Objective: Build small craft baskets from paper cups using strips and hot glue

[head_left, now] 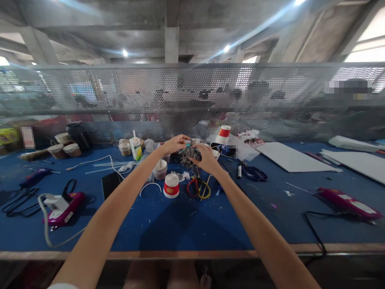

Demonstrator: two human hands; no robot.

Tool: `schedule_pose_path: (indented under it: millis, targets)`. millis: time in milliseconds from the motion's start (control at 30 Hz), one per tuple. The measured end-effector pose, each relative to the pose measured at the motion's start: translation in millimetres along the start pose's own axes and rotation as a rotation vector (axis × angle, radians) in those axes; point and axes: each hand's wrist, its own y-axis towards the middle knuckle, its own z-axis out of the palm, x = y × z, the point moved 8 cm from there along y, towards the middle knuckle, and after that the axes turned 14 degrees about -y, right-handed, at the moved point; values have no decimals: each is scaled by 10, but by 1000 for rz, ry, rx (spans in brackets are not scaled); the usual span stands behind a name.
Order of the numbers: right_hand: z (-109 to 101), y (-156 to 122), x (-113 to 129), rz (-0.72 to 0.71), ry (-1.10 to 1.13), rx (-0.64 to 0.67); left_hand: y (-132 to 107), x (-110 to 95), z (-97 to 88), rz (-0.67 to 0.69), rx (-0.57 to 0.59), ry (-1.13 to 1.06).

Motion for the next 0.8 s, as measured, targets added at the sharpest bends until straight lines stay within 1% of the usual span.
schedule_pose_path:
  millis: [33,67,133,233,333,400,467,600,667,800]
  targets:
    - [-46,32,52,-25,102,-49,10,-11,11,-1,-8,-30]
    - [-69,64,82,-29,202,-67,19,-21,22,-1,-15,-55]
    - [-35,118,109,-3,409,-14,27,-48,36,8,-28,-94]
    - [70,140,100,68,722,93,7,-118,48,51,-41,-88]
    - [144,97,66,122,935,144,-31,-205,51,115,-55,-74]
    - [189,42,39,159,957,180,-44,-218,56,115,-62,-117]
    - [230,-17,2,204,925,208,-48,-189,40,75,-95,-207]
    - [303,-102,-96,289,896,241,-85,-110,-72,-32,-245,-372]
    - [345,-141,-170,335,892,261,-124,-103,-130,-72,-294,-419]
    - [412,-265,-342,422,877,283,-251,-180,-302,-39,-409,-450]
